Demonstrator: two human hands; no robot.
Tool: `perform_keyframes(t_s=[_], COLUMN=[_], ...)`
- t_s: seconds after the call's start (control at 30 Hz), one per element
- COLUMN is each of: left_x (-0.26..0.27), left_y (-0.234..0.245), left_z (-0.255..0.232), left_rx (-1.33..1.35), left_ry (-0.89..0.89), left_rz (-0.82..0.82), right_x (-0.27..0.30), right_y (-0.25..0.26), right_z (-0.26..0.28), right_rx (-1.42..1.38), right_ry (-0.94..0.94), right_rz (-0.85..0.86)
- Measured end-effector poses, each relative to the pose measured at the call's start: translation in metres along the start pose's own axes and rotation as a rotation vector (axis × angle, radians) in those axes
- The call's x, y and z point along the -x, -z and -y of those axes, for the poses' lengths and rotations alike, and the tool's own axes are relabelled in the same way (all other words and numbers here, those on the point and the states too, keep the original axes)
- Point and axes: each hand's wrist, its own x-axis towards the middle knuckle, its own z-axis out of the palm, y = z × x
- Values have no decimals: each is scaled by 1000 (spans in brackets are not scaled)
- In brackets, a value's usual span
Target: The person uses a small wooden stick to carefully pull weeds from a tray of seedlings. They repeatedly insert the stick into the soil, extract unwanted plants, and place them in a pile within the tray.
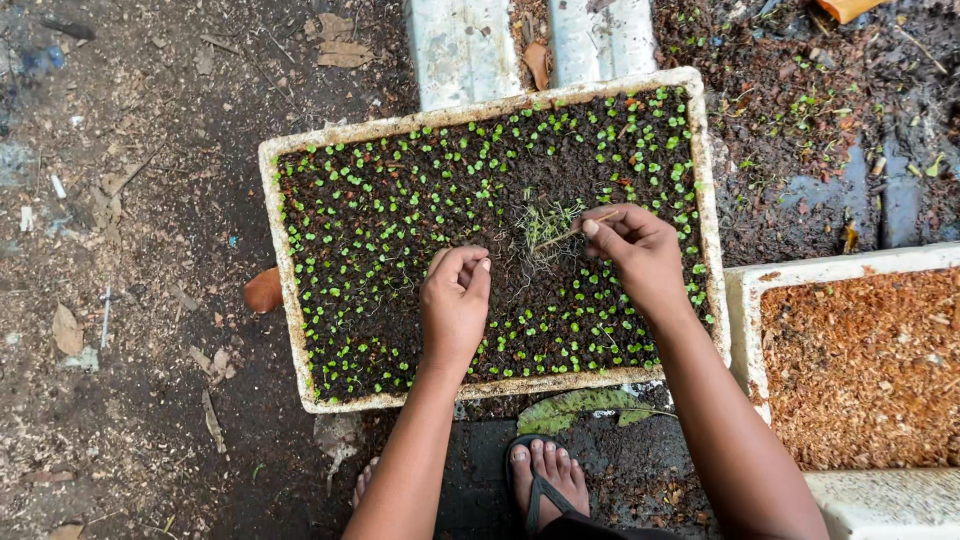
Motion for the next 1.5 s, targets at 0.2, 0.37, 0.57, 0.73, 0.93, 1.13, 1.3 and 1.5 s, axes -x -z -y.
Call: perform_keyframes(t_s=[0.2, 0.37, 0.57, 0.73, 0.93, 1.13, 1.3, 1.5], left_x=[-2, -1, 0, 0, -7, -49, -87, -101], left_y=[5, 5, 11, 13, -13, -43, -87, -110], left_z=[4, 1, 0, -6, -2, -34, -16, 25], left_rx=[-9, 3, 5, -44, -98, -159, -531, -476], left_ry=[12, 29, 47, 67, 65, -135, -339, -219], left_rz=[13, 1, 6, 51, 175, 260, 525, 549], right_x=[4, -5, -7, -7, -9, -21, -20, -21], right_y=[1, 13, 17, 18, 25, 46, 50, 55], right_z=[7, 1, 3, 3, 11, -6, -6, -4], right_rx=[-105, -504, -471, -309, -157, -158, -163, -246], right_ry=[54, -95, -88, 1, 79, 125, 95, 51], right_rz=[22, -7, -51, -107, -158, -281, -330, -349])
